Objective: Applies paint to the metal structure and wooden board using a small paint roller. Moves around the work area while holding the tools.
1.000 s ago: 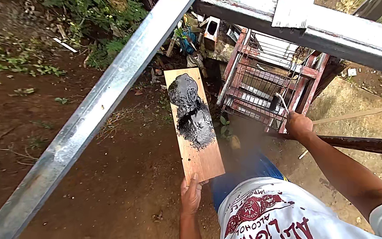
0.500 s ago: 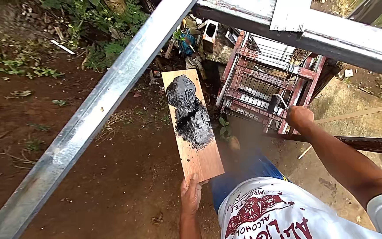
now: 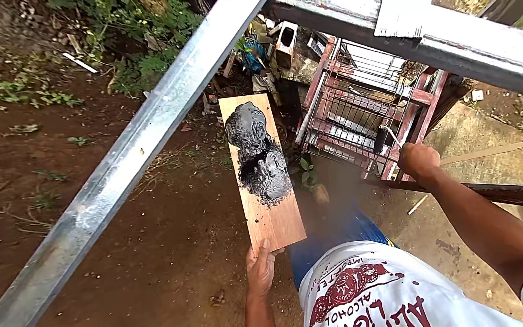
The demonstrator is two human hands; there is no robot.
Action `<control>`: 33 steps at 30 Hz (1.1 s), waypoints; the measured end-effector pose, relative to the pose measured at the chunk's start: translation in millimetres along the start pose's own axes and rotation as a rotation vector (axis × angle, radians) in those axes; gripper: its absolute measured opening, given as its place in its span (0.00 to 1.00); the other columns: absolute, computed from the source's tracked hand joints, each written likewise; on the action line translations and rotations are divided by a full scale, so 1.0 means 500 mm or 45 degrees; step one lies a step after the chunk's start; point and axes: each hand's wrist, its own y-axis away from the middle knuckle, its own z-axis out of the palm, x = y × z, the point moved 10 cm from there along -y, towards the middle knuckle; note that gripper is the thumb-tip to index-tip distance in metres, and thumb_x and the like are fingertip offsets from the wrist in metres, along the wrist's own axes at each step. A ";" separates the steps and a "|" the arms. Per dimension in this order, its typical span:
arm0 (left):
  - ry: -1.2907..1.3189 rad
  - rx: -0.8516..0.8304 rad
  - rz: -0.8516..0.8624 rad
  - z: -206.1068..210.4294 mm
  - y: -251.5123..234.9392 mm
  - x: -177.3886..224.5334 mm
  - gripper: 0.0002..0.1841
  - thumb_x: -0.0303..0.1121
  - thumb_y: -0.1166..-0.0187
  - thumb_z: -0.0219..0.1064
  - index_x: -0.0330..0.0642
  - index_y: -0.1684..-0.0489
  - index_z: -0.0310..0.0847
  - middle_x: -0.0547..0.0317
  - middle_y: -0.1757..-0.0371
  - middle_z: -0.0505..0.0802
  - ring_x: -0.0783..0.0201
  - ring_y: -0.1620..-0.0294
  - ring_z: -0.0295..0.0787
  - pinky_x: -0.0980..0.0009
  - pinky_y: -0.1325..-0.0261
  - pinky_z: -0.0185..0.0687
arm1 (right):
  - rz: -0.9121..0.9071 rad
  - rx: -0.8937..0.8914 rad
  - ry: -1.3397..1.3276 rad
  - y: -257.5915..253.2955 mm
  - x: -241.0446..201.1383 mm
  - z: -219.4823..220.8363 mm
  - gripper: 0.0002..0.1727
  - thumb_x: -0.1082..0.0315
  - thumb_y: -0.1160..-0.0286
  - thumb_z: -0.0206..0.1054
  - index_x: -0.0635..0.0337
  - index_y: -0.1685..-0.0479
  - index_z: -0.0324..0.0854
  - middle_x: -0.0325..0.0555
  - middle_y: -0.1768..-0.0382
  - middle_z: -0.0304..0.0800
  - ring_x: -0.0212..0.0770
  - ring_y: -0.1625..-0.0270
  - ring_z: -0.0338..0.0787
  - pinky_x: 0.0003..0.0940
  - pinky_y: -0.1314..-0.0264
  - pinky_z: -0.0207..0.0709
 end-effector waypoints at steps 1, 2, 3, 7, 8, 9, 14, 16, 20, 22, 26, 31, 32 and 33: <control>0.001 0.004 0.001 0.001 -0.001 0.001 0.24 0.40 0.19 0.71 0.34 0.32 0.71 0.45 0.48 0.95 0.52 0.57 0.98 0.56 0.56 0.97 | 0.002 0.013 -0.022 0.001 0.001 0.002 0.18 0.57 0.12 0.54 0.63 0.50 0.82 0.70 0.52 0.90 0.73 0.47 0.91 0.73 0.56 0.80; 0.000 0.008 -0.002 0.002 0.000 0.002 0.24 0.39 0.19 0.69 0.35 0.32 0.70 0.45 0.48 0.95 0.52 0.56 0.98 0.56 0.56 0.97 | -0.004 -0.003 -0.049 -0.001 -0.001 0.013 0.19 0.56 0.10 0.52 0.63 0.48 0.82 0.70 0.51 0.90 0.73 0.46 0.91 0.73 0.54 0.80; -0.002 0.011 -0.003 0.002 0.001 0.004 0.23 0.39 0.18 0.69 0.35 0.32 0.70 0.45 0.48 0.95 0.53 0.56 0.98 0.57 0.56 0.96 | -0.024 -0.037 -0.076 -0.006 -0.005 0.029 0.20 0.56 0.10 0.51 0.62 0.47 0.82 0.70 0.49 0.90 0.73 0.45 0.91 0.74 0.53 0.80; -0.021 0.010 0.005 -0.004 0.004 0.008 0.24 0.40 0.19 0.69 0.35 0.32 0.70 0.46 0.49 0.95 0.53 0.57 0.98 0.57 0.57 0.97 | -0.120 0.053 -0.202 0.015 -0.001 0.021 0.22 0.53 0.08 0.49 0.60 0.51 0.83 0.68 0.54 0.91 0.72 0.48 0.91 0.74 0.56 0.79; -0.033 0.015 0.005 -0.006 0.006 0.009 0.24 0.40 0.19 0.70 0.34 0.32 0.70 0.46 0.49 0.95 0.54 0.57 0.98 0.57 0.58 0.97 | -0.137 0.166 -0.293 0.034 0.013 0.013 0.23 0.53 0.06 0.48 0.61 0.53 0.83 0.69 0.59 0.90 0.74 0.52 0.91 0.75 0.59 0.78; -0.050 0.022 0.009 -0.009 0.007 0.012 0.25 0.40 0.20 0.70 0.34 0.32 0.70 0.46 0.49 0.95 0.54 0.57 0.98 0.58 0.58 0.97 | -0.148 0.280 -0.392 0.061 0.029 0.009 0.24 0.53 0.05 0.46 0.62 0.54 0.82 0.69 0.63 0.89 0.74 0.55 0.91 0.74 0.61 0.78; -0.086 0.004 0.007 -0.013 0.010 0.020 0.28 0.43 0.20 0.72 0.36 0.30 0.68 0.49 0.48 0.95 0.55 0.58 0.97 0.59 0.59 0.96 | -0.127 0.471 -1.062 0.233 0.142 0.137 0.26 0.59 0.06 0.42 0.73 0.48 0.81 0.59 0.67 0.84 0.55 0.63 0.87 0.57 0.53 0.80; -0.058 -0.025 -0.005 -0.014 0.012 0.025 0.25 0.40 0.19 0.69 0.36 0.31 0.69 0.47 0.48 0.95 0.55 0.58 0.98 0.59 0.59 0.96 | -0.040 0.403 -1.299 0.281 0.173 0.235 0.25 0.58 0.06 0.43 0.72 0.46 0.79 0.53 0.70 0.80 0.47 0.70 0.81 0.49 0.59 0.80; -0.115 -0.142 -0.035 -0.021 -0.001 0.051 0.25 0.40 0.19 0.70 0.37 0.30 0.69 0.47 0.47 0.95 0.55 0.57 0.98 0.59 0.60 0.96 | 0.086 0.459 -1.519 0.307 0.156 0.346 0.22 0.61 0.06 0.44 0.74 0.47 0.77 0.53 0.70 0.80 0.45 0.70 0.82 0.46 0.60 0.82; -0.188 -0.188 -0.059 -0.034 0.000 0.066 0.25 0.40 0.20 0.70 0.36 0.31 0.70 0.46 0.48 0.95 0.55 0.57 0.98 0.60 0.61 0.96 | 0.199 0.416 -1.479 0.298 0.132 0.374 0.22 0.63 0.05 0.45 0.74 0.41 0.78 0.62 0.60 0.86 0.53 0.57 0.89 0.51 0.45 0.82; -0.320 -0.224 -0.076 -0.060 0.019 0.104 0.21 0.39 0.19 0.69 0.37 0.33 0.73 0.48 0.49 0.96 0.56 0.58 0.98 0.60 0.61 0.96 | 0.352 0.234 -1.487 0.231 0.078 0.425 0.23 0.63 0.04 0.44 0.73 0.36 0.78 0.69 0.44 0.88 0.61 0.37 0.88 0.56 0.28 0.76; -0.390 -0.196 -0.122 -0.089 0.072 0.110 0.20 0.43 0.21 0.73 0.46 0.36 0.79 0.53 0.50 0.98 0.57 0.57 0.99 0.59 0.58 0.97 | 0.429 0.111 -1.663 0.114 0.057 0.481 0.24 0.60 0.04 0.46 0.72 0.40 0.81 0.71 0.46 0.87 0.65 0.40 0.88 0.64 0.33 0.77; -0.396 -0.193 -0.125 -0.090 0.082 0.104 0.21 0.44 0.22 0.74 0.47 0.36 0.79 0.53 0.50 0.97 0.57 0.57 0.98 0.59 0.56 0.97 | 0.459 0.101 -1.655 0.090 0.061 0.486 0.25 0.58 0.04 0.46 0.71 0.39 0.82 0.70 0.45 0.88 0.66 0.39 0.88 0.66 0.33 0.77; -0.408 -0.190 -0.124 -0.088 0.090 0.097 0.21 0.45 0.22 0.73 0.48 0.36 0.79 0.55 0.49 0.97 0.58 0.56 0.98 0.60 0.55 0.96 | 0.490 0.117 -1.637 0.069 0.066 0.479 0.26 0.56 0.04 0.45 0.69 0.40 0.82 0.70 0.44 0.89 0.67 0.38 0.88 0.67 0.33 0.77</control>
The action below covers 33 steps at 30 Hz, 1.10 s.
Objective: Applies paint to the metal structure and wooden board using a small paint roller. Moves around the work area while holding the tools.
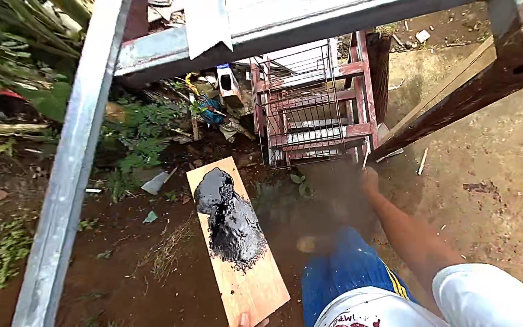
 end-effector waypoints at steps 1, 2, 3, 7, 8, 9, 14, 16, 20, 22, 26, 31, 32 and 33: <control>-0.022 0.008 0.001 0.007 0.006 -0.008 0.19 0.45 0.20 0.71 0.50 0.35 0.78 0.57 0.48 0.97 0.61 0.55 0.98 0.62 0.54 0.96 | 0.000 0.022 0.010 -0.014 -0.019 -0.004 0.27 0.56 0.04 0.45 0.69 0.40 0.83 0.70 0.43 0.89 0.67 0.37 0.88 0.68 0.33 0.77; -0.019 0.027 -0.002 0.012 0.014 -0.018 0.19 0.44 0.19 0.70 0.51 0.35 0.77 0.58 0.48 0.97 0.62 0.54 0.98 0.63 0.54 0.96 | 0.002 0.038 0.021 -0.020 -0.035 -0.005 0.27 0.55 0.04 0.44 0.69 0.41 0.83 0.70 0.43 0.89 0.67 0.37 0.89 0.68 0.33 0.77; 0.004 0.047 -0.007 0.019 0.022 -0.027 0.19 0.44 0.19 0.70 0.51 0.34 0.78 0.57 0.47 0.97 0.61 0.53 0.98 0.63 0.53 0.96 | 0.017 0.040 0.025 -0.020 -0.037 -0.001 0.27 0.55 0.04 0.44 0.68 0.41 0.83 0.69 0.44 0.89 0.67 0.38 0.89 0.68 0.35 0.78; 0.085 0.092 -0.034 0.056 0.041 -0.055 0.23 0.45 0.22 0.74 0.48 0.33 0.78 0.51 0.47 0.96 0.57 0.53 0.97 0.59 0.54 0.96 | 0.094 0.009 0.014 0.010 0.036 0.036 0.24 0.55 0.04 0.45 0.65 0.40 0.81 0.66 0.47 0.90 0.65 0.41 0.90 0.65 0.37 0.80; 0.091 0.089 -0.035 0.067 0.041 -0.058 0.23 0.45 0.22 0.74 0.47 0.33 0.78 0.50 0.46 0.96 0.57 0.53 0.97 0.59 0.54 0.96 | 0.097 -0.004 0.022 0.018 0.046 0.037 0.23 0.55 0.05 0.46 0.64 0.40 0.82 0.64 0.47 0.91 0.62 0.40 0.90 0.62 0.35 0.80; 0.099 0.086 -0.039 0.078 0.040 -0.061 0.22 0.45 0.22 0.74 0.47 0.33 0.78 0.50 0.46 0.96 0.57 0.53 0.97 0.59 0.54 0.96 | 0.096 -0.015 0.035 0.021 0.046 0.032 0.23 0.56 0.05 0.46 0.63 0.40 0.82 0.63 0.47 0.91 0.61 0.40 0.90 0.61 0.35 0.80; 0.117 0.104 -0.058 0.109 0.039 -0.070 0.23 0.45 0.22 0.74 0.46 0.34 0.78 0.49 0.48 0.96 0.55 0.54 0.98 0.58 0.55 0.96 | 0.044 -0.010 0.051 -0.036 -0.040 0.015 0.26 0.53 0.04 0.42 0.62 0.36 0.80 0.64 0.47 0.91 0.64 0.40 0.91 0.66 0.38 0.80; 0.132 0.106 -0.058 0.116 0.039 -0.069 0.23 0.45 0.24 0.76 0.46 0.35 0.79 0.49 0.48 0.96 0.55 0.54 0.98 0.57 0.55 0.96 | 0.051 -0.050 0.081 -0.041 -0.031 0.024 0.26 0.53 0.03 0.41 0.62 0.36 0.80 0.64 0.45 0.91 0.64 0.39 0.91 0.67 0.37 0.80; 0.185 0.090 -0.044 0.122 0.037 -0.069 0.23 0.44 0.24 0.76 0.47 0.34 0.79 0.49 0.46 0.96 0.54 0.50 0.97 0.55 0.51 0.95 | 0.099 -0.137 0.137 -0.012 0.059 0.039 0.23 0.55 0.05 0.44 0.62 0.39 0.81 0.65 0.46 0.91 0.64 0.40 0.91 0.65 0.39 0.81; 0.194 0.083 -0.042 0.120 0.038 -0.069 0.23 0.45 0.24 0.76 0.48 0.34 0.80 0.50 0.46 0.96 0.55 0.49 0.97 0.56 0.50 0.95 | 0.133 -0.184 0.162 0.012 0.091 0.034 0.22 0.58 0.05 0.46 0.62 0.37 0.82 0.63 0.42 0.90 0.61 0.36 0.90 0.63 0.33 0.80; 0.207 0.099 -0.018 0.111 0.038 -0.063 0.22 0.45 0.24 0.75 0.48 0.35 0.80 0.49 0.46 0.95 0.56 0.50 0.97 0.57 0.51 0.95 | 0.153 -0.184 0.268 0.016 0.066 0.020 0.22 0.57 0.05 0.45 0.60 0.37 0.81 0.62 0.42 0.91 0.61 0.35 0.90 0.62 0.34 0.80; 0.182 0.094 -0.011 0.105 0.035 -0.057 0.21 0.45 0.22 0.74 0.48 0.35 0.80 0.50 0.46 0.95 0.56 0.50 0.97 0.58 0.51 0.95 | 0.147 -0.130 -0.075 -0.055 0.031 0.052 0.24 0.56 0.05 0.47 0.65 0.52 0.84 0.61 0.57 0.89 0.58 0.52 0.90 0.61 0.48 0.81; 0.177 0.090 -0.007 0.105 0.033 -0.055 0.21 0.45 0.22 0.74 0.48 0.35 0.80 0.50 0.46 0.96 0.57 0.50 0.97 0.58 0.51 0.95 | 0.214 -0.189 -0.276 -0.050 0.052 0.072 0.24 0.56 0.05 0.48 0.66 0.55 0.83 0.55 0.68 0.82 0.50 0.65 0.82 0.51 0.61 0.77; 0.178 0.084 -0.003 0.107 0.031 -0.053 0.21 0.45 0.22 0.74 0.48 0.35 0.80 0.50 0.46 0.96 0.57 0.50 0.97 0.59 0.52 0.95 | 0.301 -0.292 -0.420 -0.036 0.077 0.092 0.23 0.54 0.05 0.47 0.62 0.54 0.81 0.46 0.74 0.75 0.41 0.75 0.74 0.40 0.71 0.71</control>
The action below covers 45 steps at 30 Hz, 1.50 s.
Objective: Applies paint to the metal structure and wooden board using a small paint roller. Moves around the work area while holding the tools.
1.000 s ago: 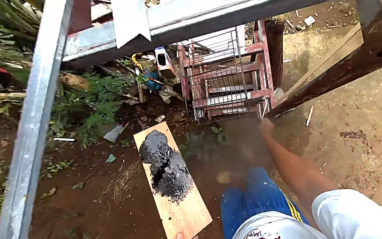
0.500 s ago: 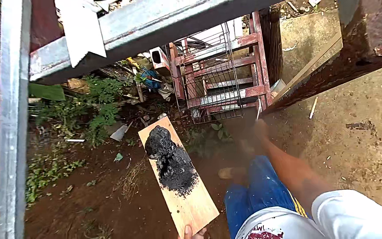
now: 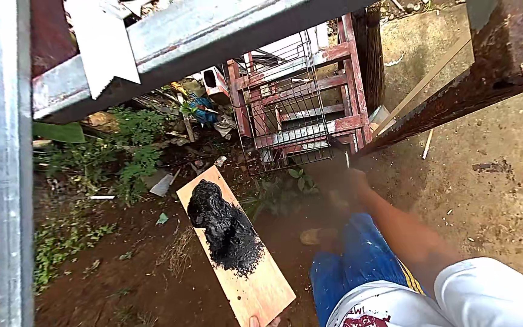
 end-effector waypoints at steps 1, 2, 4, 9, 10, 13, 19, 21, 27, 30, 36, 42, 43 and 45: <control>0.003 -0.005 0.001 0.003 -0.002 0.001 0.21 0.45 0.22 0.74 0.48 0.34 0.80 0.50 0.45 0.95 0.56 0.51 0.97 0.59 0.52 0.95 | 0.075 -0.091 -0.098 0.007 0.027 0.007 0.23 0.52 0.04 0.46 0.61 0.52 0.81 0.41 0.78 0.70 0.36 0.80 0.69 0.34 0.76 0.68; 0.001 -0.003 0.001 0.005 -0.002 0.002 0.21 0.45 0.22 0.73 0.48 0.34 0.80 0.50 0.46 0.96 0.57 0.51 0.97 0.60 0.52 0.95 | 0.127 -0.147 -0.162 0.012 0.048 0.011 0.23 0.52 0.03 0.45 0.60 0.52 0.80 0.38 0.81 0.67 0.34 0.84 0.66 0.30 0.80 0.65; -0.012 0.012 0.002 0.008 -0.003 0.005 0.21 0.45 0.23 0.74 0.49 0.35 0.80 0.51 0.46 0.96 0.57 0.51 0.97 0.59 0.52 0.95 | 0.183 -0.179 -0.268 0.007 0.058 0.013 0.21 0.54 0.03 0.46 0.60 0.53 0.79 0.35 0.83 0.64 0.31 0.86 0.62 0.27 0.82 0.60; -0.044 -0.015 -0.024 0.017 -0.011 0.001 0.21 0.46 0.21 0.73 0.49 0.34 0.80 0.50 0.46 0.96 0.57 0.51 0.97 0.59 0.52 0.95 | 0.167 -0.185 -0.297 -0.051 0.010 0.018 0.22 0.52 0.04 0.47 0.58 0.54 0.79 0.34 0.83 0.63 0.30 0.87 0.61 0.26 0.84 0.59; -0.041 -0.027 -0.028 0.021 -0.014 0.003 0.21 0.45 0.21 0.72 0.48 0.34 0.80 0.50 0.46 0.96 0.56 0.51 0.97 0.59 0.52 0.95 | 0.167 -0.199 -0.291 -0.053 0.021 0.020 0.22 0.51 0.04 0.47 0.58 0.55 0.79 0.34 0.83 0.63 0.30 0.87 0.61 0.27 0.84 0.58; -0.028 -0.045 -0.034 0.035 -0.022 0.003 0.21 0.45 0.21 0.72 0.49 0.34 0.80 0.50 0.45 0.96 0.56 0.51 0.97 0.58 0.51 0.95 | 0.177 -0.241 -0.268 -0.028 0.067 0.018 0.22 0.52 0.03 0.46 0.59 0.55 0.79 0.34 0.84 0.63 0.31 0.87 0.61 0.26 0.84 0.58; 0.002 -0.053 -0.046 0.050 -0.038 0.000 0.21 0.45 0.21 0.72 0.48 0.33 0.79 0.48 0.45 0.95 0.55 0.50 0.97 0.57 0.52 0.95 | -0.102 0.046 0.448 -0.002 -0.042 -0.051 0.24 0.56 0.05 0.48 0.66 0.45 0.85 0.66 0.48 0.90 0.63 0.42 0.89 0.64 0.37 0.78; 0.020 -0.060 -0.047 0.054 -0.040 0.003 0.21 0.44 0.21 0.73 0.47 0.33 0.80 0.46 0.44 0.95 0.53 0.50 0.97 0.56 0.53 0.95 | -0.148 0.166 0.662 0.019 -0.091 -0.064 0.26 0.52 0.05 0.44 0.62 0.42 0.82 0.68 0.46 0.90 0.69 0.39 0.89 0.71 0.40 0.78; 0.049 -0.051 -0.047 0.051 -0.043 0.005 0.21 0.43 0.22 0.73 0.46 0.34 0.80 0.46 0.45 0.95 0.53 0.50 0.97 0.55 0.52 0.95 | -0.111 0.141 0.881 0.064 -0.032 -0.076 0.24 0.52 0.05 0.44 0.59 0.38 0.81 0.62 0.46 0.92 0.62 0.37 0.90 0.63 0.35 0.80; 0.054 -0.033 -0.051 0.045 -0.042 0.002 0.22 0.43 0.22 0.74 0.45 0.34 0.79 0.46 0.45 0.95 0.53 0.50 0.97 0.56 0.53 0.96 | -0.116 0.116 0.386 0.069 0.004 -0.073 0.22 0.59 0.06 0.49 0.68 0.47 0.84 0.61 0.55 0.89 0.55 0.49 0.89 0.55 0.40 0.80; -0.022 -0.021 -0.039 0.033 -0.037 0.020 0.21 0.44 0.22 0.73 0.48 0.35 0.80 0.49 0.47 0.96 0.56 0.53 0.98 0.58 0.54 0.96 | 0.257 -0.242 -0.754 0.116 0.081 -0.010 0.18 0.58 0.04 0.46 0.58 0.59 0.74 0.33 0.87 0.63 0.29 0.89 0.62 0.23 0.86 0.63; -0.049 -0.053 -0.039 0.028 -0.042 0.026 0.20 0.44 0.21 0.73 0.47 0.35 0.80 0.50 0.47 0.96 0.56 0.54 0.98 0.60 0.55 0.96 | 0.284 -0.400 -0.593 0.219 0.032 -0.055 0.10 0.65 0.06 0.50 0.59 0.53 0.74 0.33 0.86 0.64 0.26 0.91 0.60 0.19 0.91 0.57; -0.049 -0.057 -0.036 0.030 -0.044 0.027 0.20 0.44 0.21 0.73 0.47 0.35 0.79 0.50 0.48 0.96 0.57 0.54 0.98 0.60 0.55 0.96 | 0.259 -0.348 -0.454 0.216 0.025 -0.070 0.07 0.67 0.08 0.53 0.60 0.51 0.74 0.34 0.85 0.67 0.27 0.90 0.61 0.20 0.90 0.58; -0.037 -0.068 -0.029 0.036 -0.047 0.026 0.21 0.43 0.21 0.73 0.45 0.35 0.78 0.48 0.48 0.96 0.56 0.54 0.98 0.60 0.55 0.95 | 0.241 -0.218 -0.159 0.192 0.013 -0.100 0.09 0.67 0.11 0.59 0.62 0.47 0.80 0.37 0.79 0.73 0.29 0.86 0.66 0.22 0.84 0.62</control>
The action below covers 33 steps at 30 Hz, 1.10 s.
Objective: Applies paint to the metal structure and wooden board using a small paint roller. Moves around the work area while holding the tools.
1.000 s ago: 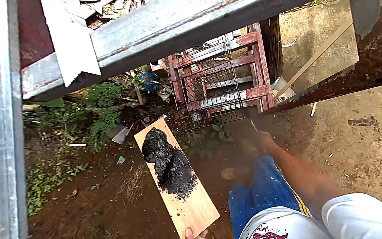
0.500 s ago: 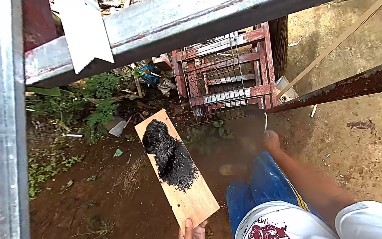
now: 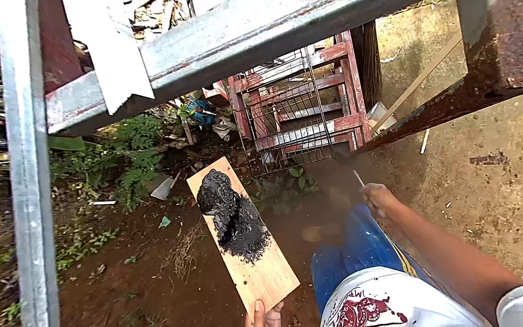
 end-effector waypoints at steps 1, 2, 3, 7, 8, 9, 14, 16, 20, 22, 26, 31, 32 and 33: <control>0.004 -0.005 0.001 0.002 -0.001 -0.001 0.21 0.43 0.21 0.72 0.45 0.34 0.78 0.48 0.47 0.96 0.56 0.54 0.98 0.60 0.55 0.95 | 0.003 0.065 0.126 -0.017 -0.007 -0.013 0.10 0.65 0.11 0.61 0.62 0.46 0.82 0.38 0.77 0.73 0.30 0.83 0.67 0.24 0.81 0.65; 0.009 -0.008 0.004 0.004 -0.002 -0.001 0.21 0.43 0.20 0.72 0.45 0.34 0.78 0.48 0.47 0.96 0.56 0.54 0.98 0.60 0.55 0.96 | -0.006 0.116 0.237 -0.037 -0.013 -0.024 0.12 0.64 0.12 0.61 0.63 0.46 0.83 0.41 0.73 0.74 0.32 0.79 0.68 0.28 0.76 0.66; 0.012 -0.011 0.008 0.007 -0.003 -0.002 0.21 0.43 0.20 0.72 0.45 0.34 0.78 0.48 0.47 0.96 0.56 0.54 0.98 0.60 0.56 0.96 | -0.018 0.158 0.313 -0.057 -0.021 -0.032 0.13 0.63 0.12 0.61 0.64 0.45 0.83 0.46 0.69 0.76 0.36 0.74 0.70 0.33 0.71 0.68; 0.009 0.004 0.018 0.005 0.009 0.000 0.21 0.43 0.20 0.72 0.45 0.34 0.78 0.48 0.46 0.96 0.56 0.53 0.98 0.59 0.55 0.96 | -0.100 0.217 0.432 -0.111 -0.043 -0.036 0.13 0.63 0.13 0.60 0.63 0.47 0.84 0.50 0.67 0.79 0.41 0.71 0.74 0.42 0.68 0.70; 0.011 0.009 0.020 0.004 0.012 -0.003 0.21 0.43 0.20 0.72 0.45 0.34 0.78 0.49 0.47 0.96 0.56 0.53 0.98 0.59 0.55 0.96 | -0.124 0.206 0.475 -0.123 -0.050 -0.032 0.14 0.61 0.13 0.61 0.62 0.46 0.85 0.51 0.66 0.82 0.42 0.71 0.76 0.42 0.68 0.72; 0.015 0.007 0.021 0.002 0.014 -0.005 0.21 0.43 0.20 0.72 0.46 0.34 0.78 0.49 0.46 0.96 0.56 0.53 0.98 0.59 0.55 0.95 | -0.144 0.186 0.510 -0.135 -0.057 -0.024 0.15 0.62 0.14 0.62 0.64 0.46 0.87 0.56 0.62 0.85 0.47 0.65 0.81 0.49 0.63 0.75; 0.001 0.016 0.021 -0.003 0.022 -0.013 0.20 0.43 0.19 0.71 0.46 0.33 0.78 0.48 0.45 0.95 0.56 0.52 0.97 0.59 0.54 0.96 | -0.205 0.075 0.987 -0.151 -0.095 0.026 0.14 0.62 0.22 0.64 0.65 0.55 0.87 0.65 0.52 0.91 0.64 0.45 0.90 0.71 0.45 0.79; -0.004 0.032 0.019 -0.002 0.024 -0.014 0.20 0.43 0.19 0.71 0.46 0.33 0.78 0.48 0.46 0.95 0.56 0.52 0.97 0.59 0.53 0.95 | -0.235 0.063 1.129 -0.118 -0.115 0.024 0.15 0.59 0.18 0.62 0.62 0.56 0.88 0.63 0.53 0.92 0.63 0.46 0.91 0.71 0.47 0.80; -0.007 0.060 0.018 0.003 0.031 -0.019 0.20 0.43 0.18 0.69 0.46 0.33 0.77 0.49 0.46 0.95 0.56 0.52 0.97 0.60 0.54 0.96 | -0.343 0.013 1.190 -0.050 -0.142 0.008 0.16 0.58 0.15 0.60 0.58 0.61 0.89 0.59 0.59 0.92 0.61 0.52 0.91 0.69 0.52 0.80; -0.014 0.058 0.018 0.008 0.030 -0.018 0.20 0.42 0.17 0.69 0.45 0.33 0.76 0.49 0.46 0.95 0.56 0.52 0.97 0.60 0.54 0.96 | -0.356 -0.007 1.210 -0.030 -0.158 0.003 0.15 0.58 0.16 0.62 0.56 0.63 0.89 0.57 0.61 0.92 0.59 0.54 0.91 0.69 0.54 0.79; -0.004 0.053 0.016 0.015 0.027 -0.023 0.20 0.42 0.18 0.69 0.44 0.32 0.76 0.48 0.46 0.95 0.55 0.52 0.98 0.59 0.55 0.96 | -0.279 -0.006 1.304 -0.056 -0.168 0.008 0.13 0.59 0.22 0.64 0.59 0.57 0.89 0.60 0.57 0.93 0.62 0.51 0.92 0.71 0.51 0.81; 0.007 0.050 0.029 0.020 0.027 -0.016 0.21 0.42 0.18 0.70 0.44 0.32 0.76 0.47 0.45 0.95 0.54 0.52 0.97 0.58 0.54 0.96 | -0.332 -0.032 1.394 -0.024 -0.193 0.018 0.13 0.59 0.21 0.63 0.57 0.62 0.88 0.57 0.61 0.92 0.59 0.54 0.92 0.69 0.56 0.80; 0.009 0.050 0.030 0.019 0.027 -0.017 0.20 0.42 0.18 0.69 0.44 0.32 0.76 0.47 0.45 0.95 0.55 0.51 0.97 0.58 0.54 0.96 | -0.392 -0.038 1.406 0.001 -0.200 0.016 0.13 0.59 0.20 0.63 0.56 0.66 0.88 0.55 0.64 0.91 0.58 0.57 0.92 0.67 0.59 0.80; 0.012 0.047 0.030 0.019 0.025 -0.018 0.20 0.41 0.17 0.69 0.44 0.32 0.75 0.47 0.45 0.95 0.55 0.51 0.97 0.58 0.53 0.96 | -0.438 -0.052 1.407 0.027 -0.209 0.014 0.14 0.59 0.19 0.63 0.55 0.69 0.87 0.53 0.67 0.90 0.56 0.59 0.91 0.66 0.61 0.80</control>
